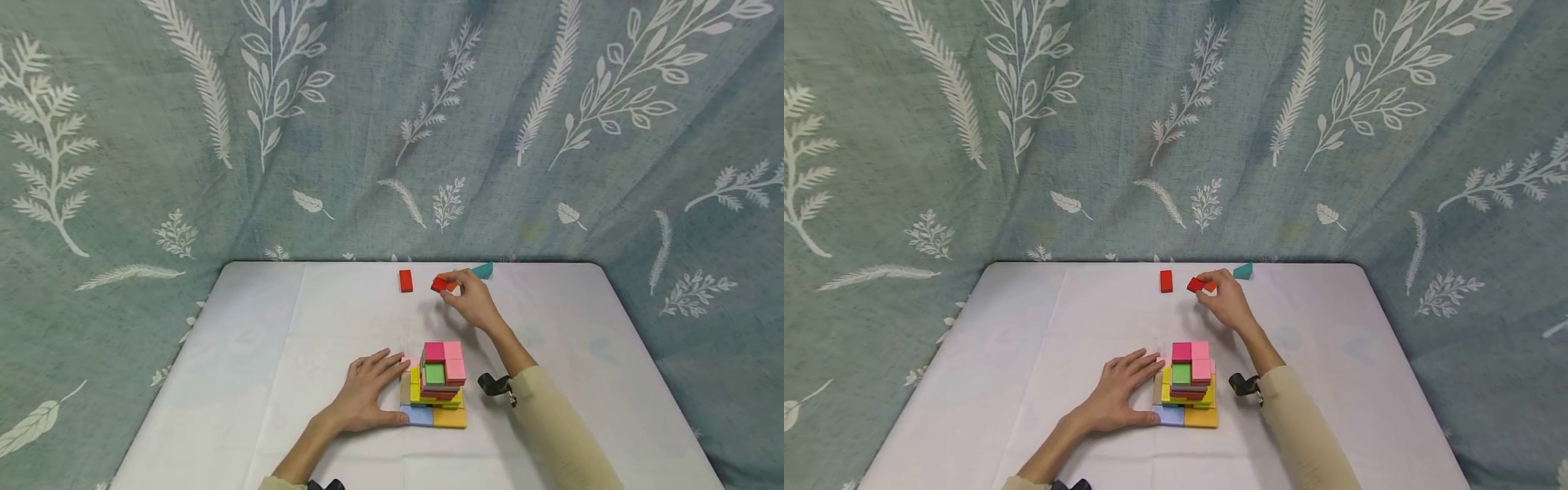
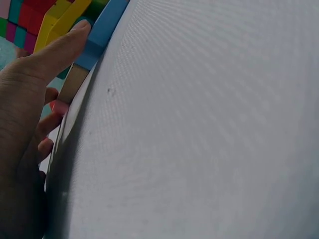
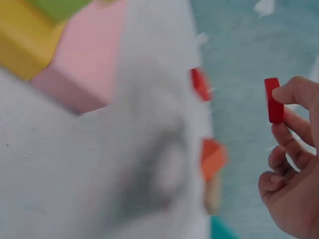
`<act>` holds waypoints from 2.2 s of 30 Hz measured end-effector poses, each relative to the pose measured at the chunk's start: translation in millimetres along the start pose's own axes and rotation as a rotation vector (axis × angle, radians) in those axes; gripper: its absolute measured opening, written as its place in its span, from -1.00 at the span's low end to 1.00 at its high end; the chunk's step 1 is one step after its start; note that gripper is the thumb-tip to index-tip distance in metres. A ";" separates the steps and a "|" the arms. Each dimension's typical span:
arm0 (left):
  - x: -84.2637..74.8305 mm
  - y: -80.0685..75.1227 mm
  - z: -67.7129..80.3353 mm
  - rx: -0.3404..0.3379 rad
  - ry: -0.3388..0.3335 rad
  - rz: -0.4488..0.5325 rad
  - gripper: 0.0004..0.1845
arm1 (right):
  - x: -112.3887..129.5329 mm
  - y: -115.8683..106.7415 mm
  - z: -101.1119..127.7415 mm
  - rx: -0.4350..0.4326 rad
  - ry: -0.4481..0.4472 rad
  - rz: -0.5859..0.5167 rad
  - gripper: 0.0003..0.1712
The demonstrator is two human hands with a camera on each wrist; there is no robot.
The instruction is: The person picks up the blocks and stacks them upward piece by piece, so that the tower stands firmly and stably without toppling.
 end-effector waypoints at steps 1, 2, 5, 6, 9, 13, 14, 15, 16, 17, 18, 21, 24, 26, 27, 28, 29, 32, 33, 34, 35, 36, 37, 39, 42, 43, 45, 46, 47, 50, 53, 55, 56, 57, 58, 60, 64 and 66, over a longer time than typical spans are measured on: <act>0.2 -0.4 -0.2 -0.001 -0.002 -0.007 0.09 | 7.3 -5.4 2.9 0.003 -0.023 -0.012 -0.58; 0.3 -0.9 -0.4 -0.005 0.000 -0.008 0.09 | 14.8 -10.7 6.7 0.008 -0.052 -0.024 -0.58; 0.2 -2.5 -1.4 -0.011 0.011 -0.007 0.08 | 37.5 -23.8 22.2 0.032 -0.143 -0.057 -0.57; -0.1 -3.0 -1.8 -0.010 0.015 -0.006 0.08 | 44.1 -27.3 28.5 0.047 -0.178 -0.060 -0.55; -1.2 -4.0 -2.7 -0.007 0.026 0.003 0.07 | 61.8 -37.1 49.3 0.103 -0.260 -0.073 -0.52; -1.7 -4.8 -2.8 0.000 0.028 0.012 0.06 | 78.6 -49.0 75.5 0.177 -0.331 -0.080 -0.52; -1.7 -5.1 -2.6 -0.002 0.028 0.013 0.07 | 81.5 -51.6 80.7 0.197 -0.351 -0.079 -0.52; -1.2 -5.0 -2.5 -0.001 0.025 0.012 0.07 | 84.0 -53.8 85.5 0.213 -0.369 -0.076 -0.51; -1.1 -5.1 -2.4 0.000 0.023 0.009 0.07 | 85.9 -55.5 89.7 0.230 -0.385 -0.071 -0.50; -0.6 -5.0 -2.4 0.003 0.020 0.007 0.08 | 87.7 -57.0 93.5 0.248 -0.399 -0.071 -0.50; 0.0 -4.6 -2.3 0.007 0.015 0.005 0.08 | 88.9 -58.0 96.7 0.266 -0.412 -0.067 -0.50; 1.3 -3.4 -2.1 0.026 -0.007 0.002 0.09 | 91.0 -59.7 103.9 0.311 -0.440 -0.050 -0.48; 1.8 -2.8 -1.6 0.030 -0.014 0.010 0.09 | 91.4 -60.4 107.6 0.341 -0.478 -0.043 -0.47; 1.5 -2.7 -1.1 0.026 -0.013 0.018 0.09 | 91.3 -60.5 109.0 0.354 -0.513 -0.041 -0.45; 1.3 -2.7 -0.7 0.024 -0.011 0.022 0.09 | 91.1 -60.3 109.5 0.359 -0.523 -0.038 -0.45; 1.2 -2.6 -0.4 0.022 -0.010 0.024 0.09 | 91.1 -60.2 110.2 0.363 -0.530 -0.035 -0.45; 1.2 -2.4 -0.2 0.019 -0.008 0.027 0.09 | 90.9 -59.9 110.9 0.367 -0.533 -0.032 -0.45; 1.0 -1.9 0.1 0.016 -0.003 0.030 0.09 | 90.2 -59.0 113.3 0.379 -0.528 -0.017 -0.46; 0.9 -1.7 0.1 0.015 0.000 0.030 0.09 | 89.8 -58.7 114.1 0.383 -0.524 -0.011 -0.47; 0.8 -1.6 0.1 0.013 0.002 0.029 0.09 | 89.7 -58.4 114.8 0.386 -0.522 -0.007 -0.47; 0.7 -1.5 0.0 0.011 0.003 0.030 0.09 | 89.5 -58.1 115.3 0.390 -0.520 -0.003 -0.47; 0.7 -1.4 0.0 0.010 0.004 0.029 0.09 | 89.4 -57.7 115.8 0.390 -0.522 0.001 -0.47; 0.6 -1.2 -0.1 0.009 0.005 0.029 0.09 | 89.2 -57.2 116.1 0.390 -0.522 0.005 -0.47; 0.5 -0.9 -0.1 0.007 0.005 0.026 0.09 | 88.8 -56.5 116.6 0.389 -0.517 0.016 -0.47; 0.3 -0.8 -0.1 0.006 0.006 0.028 0.09 | 86.9 -54.9 116.7 0.391 -0.504 0.031 -0.47; 0.1 -1.0 -0.1 0.006 0.007 0.029 0.09 | 86.3 -54.5 116.6 0.394 -0.496 0.036 -0.47; -0.4 -1.4 0.0 0.004 0.008 0.031 0.08 | 85.0 -53.6 116.6 0.399 -0.485 0.045 -0.47; -0.6 -1.6 0.0 0.003 0.008 0.030 0.08 | 84.2 -53.1 116.7 0.402 -0.482 0.048 -0.47; -0.7 -1.7 0.0 0.003 0.009 0.030 0.08 | 84.2 -52.9 116.7 0.403 -0.477 0.051 -0.47; -0.8 -1.7 -0.1 0.002 0.010 0.026 0.08 | 83.7 -52.5 117.0 0.403 -0.475 0.061 -0.48; -0.7 -1.6 0.0 0.001 0.010 0.025 0.08 | 83.6 -52.4 117.3 0.401 -0.479 0.074 -0.50; -0.7 -1.7 0.0 0.002 0.008 0.028 0.08 | 83.1 -52.1 117.6 0.401 -0.483 0.081 -0.52; -0.8 -1.7 0.1 0.002 0.007 0.028 0.08 | 82.7 -51.9 117.7 0.401 -0.484 0.084 -0.52; -0.8 -1.7 0.2 0.002 0.006 0.028 0.08 | 82.4 -51.7 117.9 0.402 -0.484 0.086 -0.52; -0.8 -1.7 0.3 0.003 0.005 0.029 0.08 | 82.1 -51.7 118.1 0.403 -0.482 0.088 -0.51; -0.8 -1.7 0.6 0.004 0.002 0.029 0.08 | 81.4 -51.5 118.3 0.405 -0.481 0.090 -0.50; -1.0 -1.9 1.2 0.007 -0.003 0.031 0.08 | 82.1 -52.2 117.7 0.407 -0.483 0.081 -0.46; -1.1 -2.1 1.3 0.002 0.000 0.033 0.08 | 82.9 -53.3 116.4 0.402 -0.481 0.060 -0.44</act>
Point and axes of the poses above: each hand's wrist, its own z-axis away from the middle knuckle, its own y-axis out of the palm, x = y × z, the point moved 1 cm from there along -z, towards the middle knuckle, and after that the axes turned 6 degrees about -x, right-handed, at the moved point
